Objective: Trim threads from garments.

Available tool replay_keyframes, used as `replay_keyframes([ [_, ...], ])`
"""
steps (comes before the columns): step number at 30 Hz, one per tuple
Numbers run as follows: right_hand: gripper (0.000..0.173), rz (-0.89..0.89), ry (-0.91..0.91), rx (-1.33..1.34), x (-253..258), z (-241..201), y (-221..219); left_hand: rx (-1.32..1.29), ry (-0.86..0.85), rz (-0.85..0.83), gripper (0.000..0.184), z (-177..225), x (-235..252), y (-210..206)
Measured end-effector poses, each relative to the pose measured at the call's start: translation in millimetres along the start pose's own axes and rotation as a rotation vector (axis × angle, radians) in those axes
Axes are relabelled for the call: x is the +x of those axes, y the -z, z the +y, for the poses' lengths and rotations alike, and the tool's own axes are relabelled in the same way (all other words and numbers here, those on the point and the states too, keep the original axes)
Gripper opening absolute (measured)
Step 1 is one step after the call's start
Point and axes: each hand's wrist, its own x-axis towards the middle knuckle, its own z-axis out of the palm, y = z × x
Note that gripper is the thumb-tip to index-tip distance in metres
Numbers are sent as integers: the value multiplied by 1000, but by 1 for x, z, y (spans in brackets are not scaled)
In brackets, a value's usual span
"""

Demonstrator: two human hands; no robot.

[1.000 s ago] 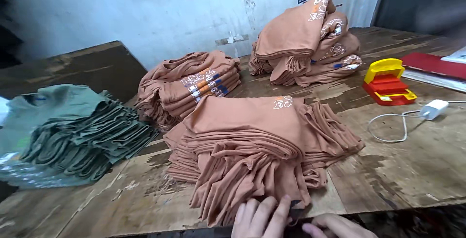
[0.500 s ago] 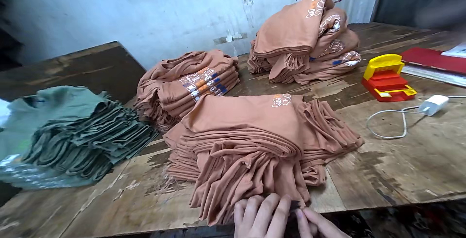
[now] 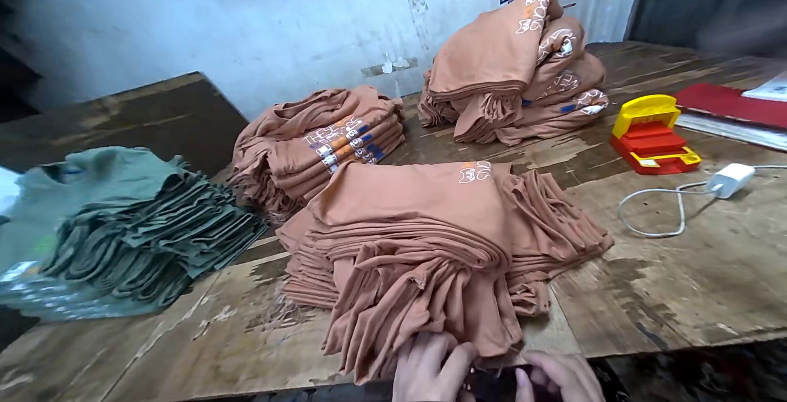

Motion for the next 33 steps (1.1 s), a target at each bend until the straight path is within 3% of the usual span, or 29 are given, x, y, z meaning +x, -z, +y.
replay_keyframes([
  [3, 31, -43, 79, -7, 12, -3, -3, -182, 17, -19, 18, -1, 4, 7],
  [6, 12, -42, -21, 414, 37, -11, -18, -410, 45, -1, 20, 3, 24, 16],
  [9, 21, 19, -161, 707, 63, -13, -35, -517, 164, -7, 14, -4, 44, 18],
  [11, 46, -87, -7, 555, 67, -6, -35, -576, 249, -48, 21, -10, 54, 16],
  [12, 44, -111, 86, 385, 65, -3, -30, -606, 278, -61, 23, -12, 58, 15],
  [14, 18, -39, 198, 200, 53, 7, -19, -663, 315, -88, 23, -13, 61, 16],
  [17, 7, 116, -37, 335, 46, 11, -5, -687, 335, -109, 23, -9, 62, 17],
  [18, 9, 90, -75, 367, 47, 11, -3, -681, 339, -108, 22, -9, 62, 16],
  [21, 49, -64, -5, 298, 48, 4, -9, -673, 332, -102, 21, -8, 60, 15],
  [22, 44, -41, 35, 274, 46, 4, -15, -679, 334, -104, 21, -7, 59, 16],
  [24, 14, 57, 131, 260, 38, 7, -18, -674, 345, -127, 25, -2, 55, 23],
  [27, 7, 67, 169, 289, 26, 11, -6, -581, 222, -117, 39, 2, 43, 32],
  [33, 4, 77, 52, 354, 12, 5, -1, -18, -203, 243, 15, 14, 15, 8],
])
